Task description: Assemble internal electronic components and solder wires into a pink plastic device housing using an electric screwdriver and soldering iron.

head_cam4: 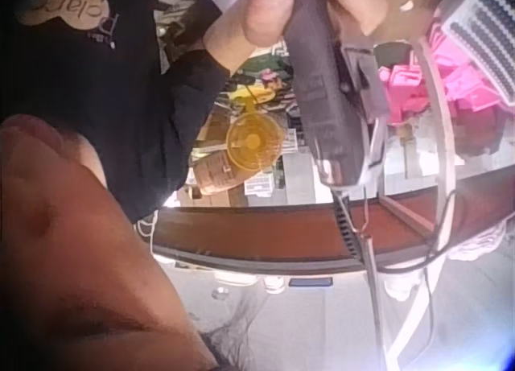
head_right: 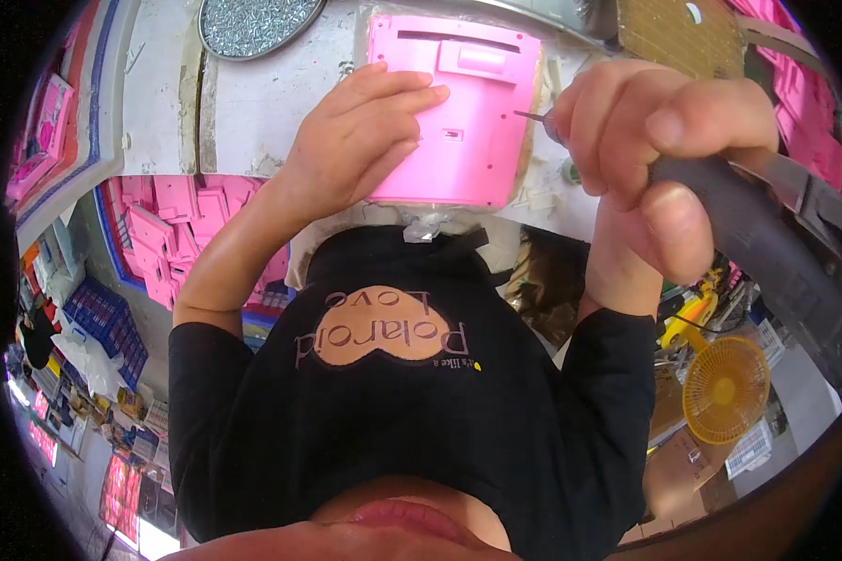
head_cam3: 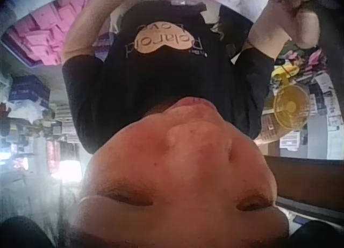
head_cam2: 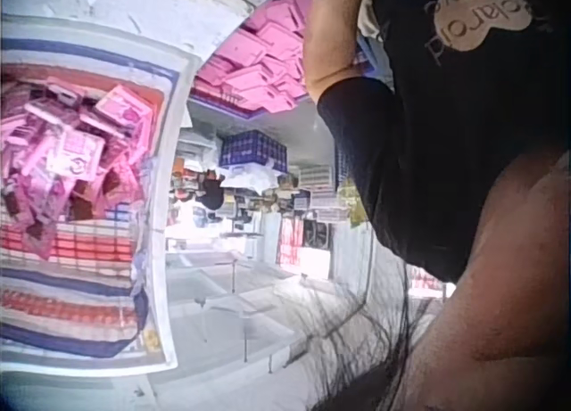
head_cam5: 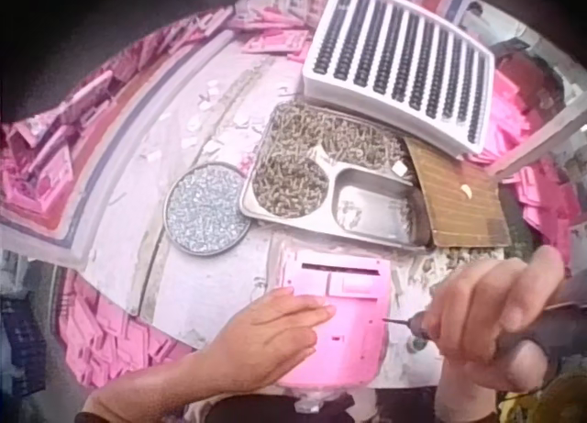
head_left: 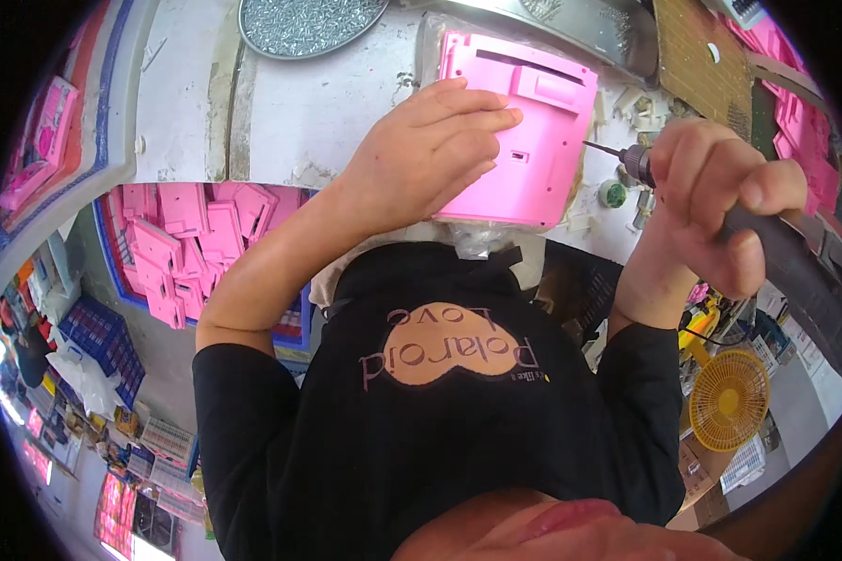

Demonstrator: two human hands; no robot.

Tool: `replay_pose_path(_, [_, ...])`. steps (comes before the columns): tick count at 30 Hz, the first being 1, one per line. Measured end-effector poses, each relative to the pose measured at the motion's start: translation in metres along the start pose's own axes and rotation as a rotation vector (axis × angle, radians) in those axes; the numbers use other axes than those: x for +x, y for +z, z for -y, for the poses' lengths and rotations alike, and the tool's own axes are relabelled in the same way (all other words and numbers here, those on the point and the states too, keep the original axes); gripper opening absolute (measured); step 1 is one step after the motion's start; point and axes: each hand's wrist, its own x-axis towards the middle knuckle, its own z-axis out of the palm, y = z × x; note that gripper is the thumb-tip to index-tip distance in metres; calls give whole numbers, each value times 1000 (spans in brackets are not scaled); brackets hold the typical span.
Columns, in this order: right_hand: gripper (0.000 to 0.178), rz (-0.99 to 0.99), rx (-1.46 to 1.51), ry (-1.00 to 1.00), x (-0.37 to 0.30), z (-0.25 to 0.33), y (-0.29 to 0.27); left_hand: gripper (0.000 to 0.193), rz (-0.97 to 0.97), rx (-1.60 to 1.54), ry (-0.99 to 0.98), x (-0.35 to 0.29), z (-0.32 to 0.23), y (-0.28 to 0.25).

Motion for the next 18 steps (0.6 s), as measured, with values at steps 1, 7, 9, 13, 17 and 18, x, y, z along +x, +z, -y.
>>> replay_pose_path(1, [34, 19, -14, 9, 1, 3, 0, 13, -9, -25, 8, -1, 2, -1])
replay_pose_path(7, [34, 0, 4, 13, -6, 2, 7, 14, -102, -14, -71, -6, -5, -7])
replay_pose_path(9, [35, -31, 8, -14, -8, 0, 7, 16, -65, 5, -58, -3, -11, -11])
replay_pose_path(13, [39, -67, 94, -11, -10, -3, -5, 19, -10, 36, -41, 1, -17, -13])
replay_pose_path(17, [43, -107, 118, 19, -14, 0, -15, 22, 47, 199, 11, 6, -24, -17])
replay_pose_path(18, [43, -128, 94, 11, -13, 1, -13, 22, 73, 215, 22, 9, -24, -17])
